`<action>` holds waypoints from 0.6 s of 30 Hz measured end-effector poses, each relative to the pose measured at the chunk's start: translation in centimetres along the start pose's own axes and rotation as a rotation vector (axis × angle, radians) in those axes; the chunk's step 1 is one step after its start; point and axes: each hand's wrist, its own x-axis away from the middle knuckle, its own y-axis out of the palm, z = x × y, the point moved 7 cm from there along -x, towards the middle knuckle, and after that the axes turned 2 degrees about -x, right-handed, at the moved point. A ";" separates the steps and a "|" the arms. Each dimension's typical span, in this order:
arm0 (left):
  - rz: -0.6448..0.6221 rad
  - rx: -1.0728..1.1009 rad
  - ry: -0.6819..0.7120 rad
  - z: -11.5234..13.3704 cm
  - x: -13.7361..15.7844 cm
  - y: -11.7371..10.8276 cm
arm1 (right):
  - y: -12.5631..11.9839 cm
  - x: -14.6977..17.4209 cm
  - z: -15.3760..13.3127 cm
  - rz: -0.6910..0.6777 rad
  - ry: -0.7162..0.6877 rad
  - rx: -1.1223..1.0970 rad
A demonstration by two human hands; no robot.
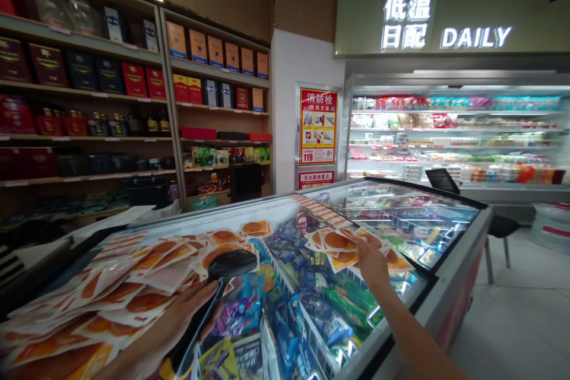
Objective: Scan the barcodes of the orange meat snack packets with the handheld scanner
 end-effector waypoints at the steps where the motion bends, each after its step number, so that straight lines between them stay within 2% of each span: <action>1: 0.010 0.001 0.000 0.1 -0.1 0.0 | 0.6 0.2 0.4 -0.032 -0.020 -0.008; 3: 0.016 -0.007 -0.004 0.5 -0.3 0.0 | 1.3 0.5 0.7 -0.063 -0.067 -0.009; 6: 0.000 -0.024 0.016 1.8 -0.6 0.4 | 0.4 0.5 -0.3 0.050 -0.097 -0.014; 8: 0.006 -0.001 0.047 2.7 -1.0 1.2 | -0.6 0.8 -2.2 0.123 -0.077 -0.117; 10: 0.023 0.028 0.075 3.2 -1.7 2.3 | -0.9 1.3 -5.2 0.087 -0.052 -0.355; 11: 0.019 0.028 0.086 3.3 -2.2 3.2 | -0.8 1.7 -6.9 0.036 -0.004 -0.516; 12: 0.020 0.029 0.100 3.2 -2.8 4.1 | -0.4 2.2 -8.9 -0.071 0.043 -0.695; 15: -0.007 0.008 0.159 2.3 -4.9 7.1 | 0.9 4.3 -15.0 -0.449 0.208 -1.174; 16: 0.005 -0.009 0.194 2.1 -5.5 7.9 | 1.0 4.9 -16.5 -0.532 0.269 -1.287; 18: 0.039 -0.047 0.266 1.7 -6.2 9.2 | 0.7 5.8 -18.4 -0.593 0.382 -1.427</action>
